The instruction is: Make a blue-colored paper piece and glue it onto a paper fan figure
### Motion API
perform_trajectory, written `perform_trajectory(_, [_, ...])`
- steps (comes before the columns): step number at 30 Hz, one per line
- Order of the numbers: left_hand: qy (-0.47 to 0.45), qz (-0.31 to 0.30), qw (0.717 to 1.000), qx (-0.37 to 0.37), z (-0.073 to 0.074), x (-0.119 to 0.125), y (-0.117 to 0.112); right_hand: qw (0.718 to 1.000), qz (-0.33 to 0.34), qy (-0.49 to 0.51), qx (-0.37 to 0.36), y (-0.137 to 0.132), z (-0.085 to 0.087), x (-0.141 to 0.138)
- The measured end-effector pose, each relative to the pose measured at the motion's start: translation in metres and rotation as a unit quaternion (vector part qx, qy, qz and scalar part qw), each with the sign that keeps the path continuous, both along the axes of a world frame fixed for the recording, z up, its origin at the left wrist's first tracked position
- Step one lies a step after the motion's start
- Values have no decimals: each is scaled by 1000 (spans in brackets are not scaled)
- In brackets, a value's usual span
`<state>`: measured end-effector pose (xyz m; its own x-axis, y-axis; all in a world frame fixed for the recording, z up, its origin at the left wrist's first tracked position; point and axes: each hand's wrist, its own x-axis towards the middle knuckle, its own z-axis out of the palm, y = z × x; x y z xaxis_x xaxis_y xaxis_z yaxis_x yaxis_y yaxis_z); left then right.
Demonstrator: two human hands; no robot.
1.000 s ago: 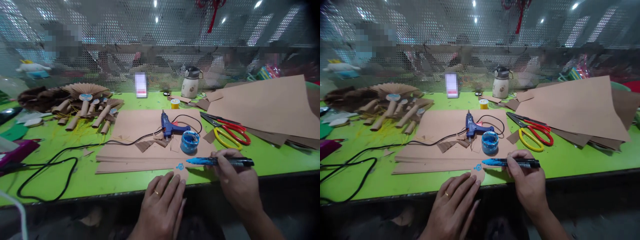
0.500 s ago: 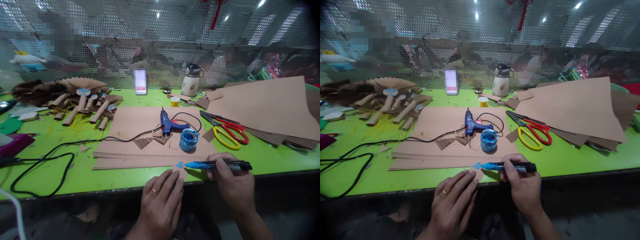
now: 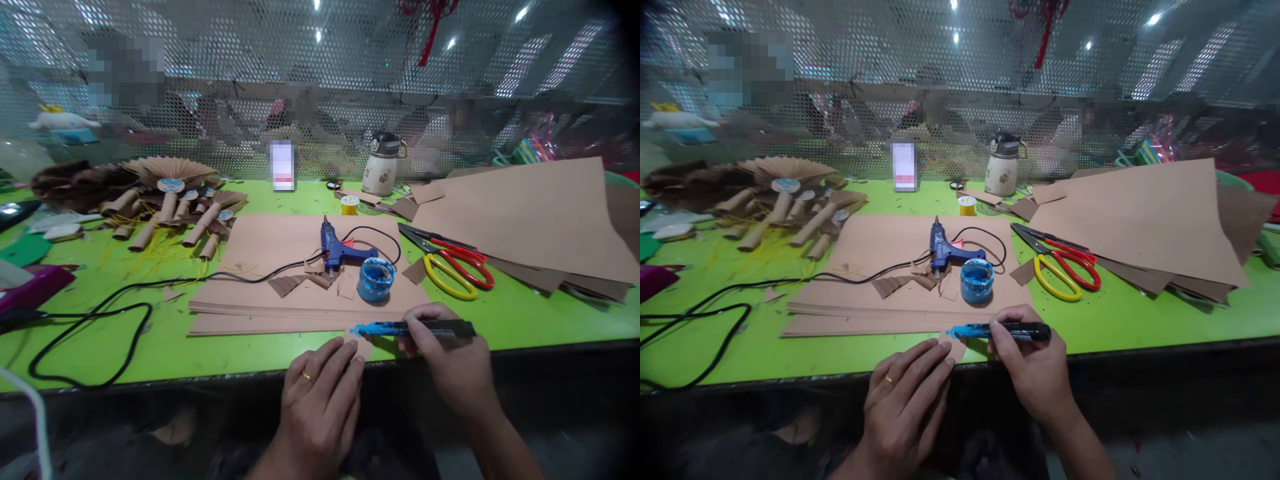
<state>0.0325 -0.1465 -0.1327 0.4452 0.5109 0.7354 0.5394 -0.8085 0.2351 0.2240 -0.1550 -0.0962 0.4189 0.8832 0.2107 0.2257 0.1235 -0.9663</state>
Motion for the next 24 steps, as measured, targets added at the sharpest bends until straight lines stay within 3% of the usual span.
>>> perform_trajectory(24, [-27,9,999,-16,-2,1,-3,999,-36,35,-4,1,-4,5])
